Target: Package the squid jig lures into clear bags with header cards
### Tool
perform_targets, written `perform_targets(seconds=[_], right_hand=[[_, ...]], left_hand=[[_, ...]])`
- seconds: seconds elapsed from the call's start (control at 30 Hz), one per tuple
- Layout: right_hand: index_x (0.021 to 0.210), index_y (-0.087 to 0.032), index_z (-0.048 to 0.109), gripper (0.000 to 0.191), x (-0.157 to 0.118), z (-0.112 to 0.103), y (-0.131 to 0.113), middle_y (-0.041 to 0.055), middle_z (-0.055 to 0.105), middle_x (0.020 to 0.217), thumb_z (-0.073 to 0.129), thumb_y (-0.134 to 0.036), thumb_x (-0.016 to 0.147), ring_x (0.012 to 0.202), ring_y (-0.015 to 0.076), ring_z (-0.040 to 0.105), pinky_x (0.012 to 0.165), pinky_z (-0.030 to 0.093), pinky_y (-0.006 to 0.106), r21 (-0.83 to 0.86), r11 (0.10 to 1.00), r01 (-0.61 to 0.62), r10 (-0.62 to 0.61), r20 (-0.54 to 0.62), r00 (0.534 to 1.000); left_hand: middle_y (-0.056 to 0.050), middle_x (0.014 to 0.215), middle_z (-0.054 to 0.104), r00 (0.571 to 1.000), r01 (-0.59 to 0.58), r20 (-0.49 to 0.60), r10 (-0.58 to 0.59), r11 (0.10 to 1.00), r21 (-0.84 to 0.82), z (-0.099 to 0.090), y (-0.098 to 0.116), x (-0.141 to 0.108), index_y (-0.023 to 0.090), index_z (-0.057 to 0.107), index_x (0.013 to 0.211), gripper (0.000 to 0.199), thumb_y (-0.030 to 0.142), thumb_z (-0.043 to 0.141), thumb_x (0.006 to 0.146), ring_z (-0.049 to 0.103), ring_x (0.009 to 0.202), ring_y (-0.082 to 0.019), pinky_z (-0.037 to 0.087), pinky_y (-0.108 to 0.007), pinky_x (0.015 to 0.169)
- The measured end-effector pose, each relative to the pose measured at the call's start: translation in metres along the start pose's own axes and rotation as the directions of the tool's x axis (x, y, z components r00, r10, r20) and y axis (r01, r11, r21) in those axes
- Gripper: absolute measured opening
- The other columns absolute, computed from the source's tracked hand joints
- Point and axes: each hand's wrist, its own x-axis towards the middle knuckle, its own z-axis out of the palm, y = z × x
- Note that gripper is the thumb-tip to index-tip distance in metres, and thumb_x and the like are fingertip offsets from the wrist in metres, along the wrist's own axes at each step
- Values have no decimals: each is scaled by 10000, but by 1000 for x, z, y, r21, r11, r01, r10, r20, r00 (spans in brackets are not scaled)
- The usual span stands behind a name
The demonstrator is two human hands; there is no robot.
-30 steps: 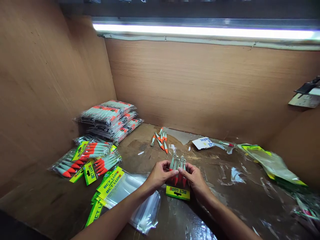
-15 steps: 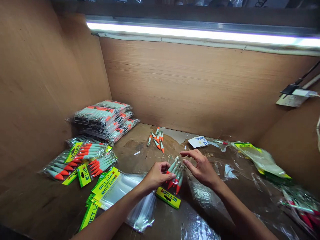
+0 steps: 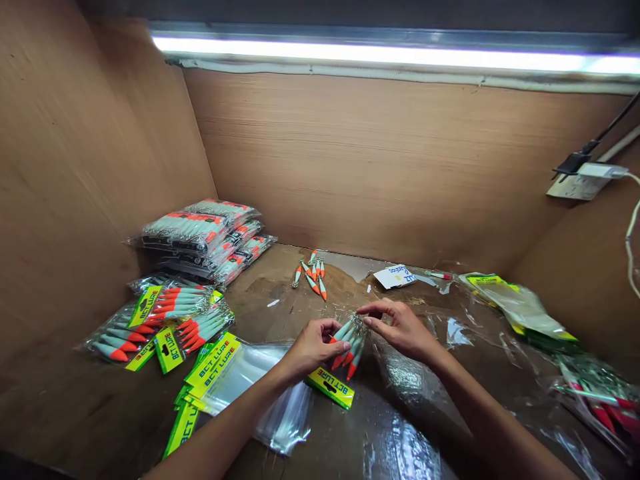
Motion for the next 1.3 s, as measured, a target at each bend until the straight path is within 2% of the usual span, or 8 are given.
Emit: perform_targets(seconds=[0.13,0.43,0.67,0.87,1.1,1.3], right_hand=[[1135,-284,729,263,-1,0,-3,50,729,1031,625,-300,894,934,211,638,822,484,340,-1,1000,14,-14,42,999],[1172,-277,714,280,-1,-1,-5,64,727,1036,603,-291,916,933,228,617,828,476,370,-42,996,82,-80,58,995],[1204,-298,701,284,-1,0,-6,40,697,864,558,-292,958,850,204,576,770,442,329,-96,988,119,-110,93,990],[1181,-293,714,281,0,3,-2,34,671,813,555,-245,954,833,198,555,768,427,316,-117,983,139,-126,112,986],[1233,-266,677,313,-1,-2,-1,57,711,975,582,-287,936,915,218,576,851,431,366,-138,981,133,-126,61,990],[1198,-267,693,299,-1,-8,-5,68,720,1049,597,-281,916,984,235,594,891,446,400,-106,981,160,-158,27,987]], left_hand=[[-29,788,682,1000,1,-6,-1,1000,11,1,-3,0,134,655,938,343,389,777,743,627,639,-144,437,-220,570],[-31,823,694,998,-43,-33,45,998,36,2,4,-1,135,691,919,293,339,781,728,622,702,-149,438,-224,630],[-48,860,713,998,-59,-28,61,996,63,2,1,1,135,706,951,291,338,764,750,635,736,-167,436,-236,660],[-47,838,701,998,-54,-8,54,997,61,3,-2,0,127,703,961,309,350,761,755,621,693,-154,431,-233,631],[-32,747,683,1000,15,-14,-16,999,-35,-1,1,2,119,691,914,387,421,809,703,587,599,-128,398,-211,557],[-26,730,674,1000,3,-11,-4,999,-50,-3,6,0,120,685,923,430,464,812,697,559,568,-110,366,-198,527]])
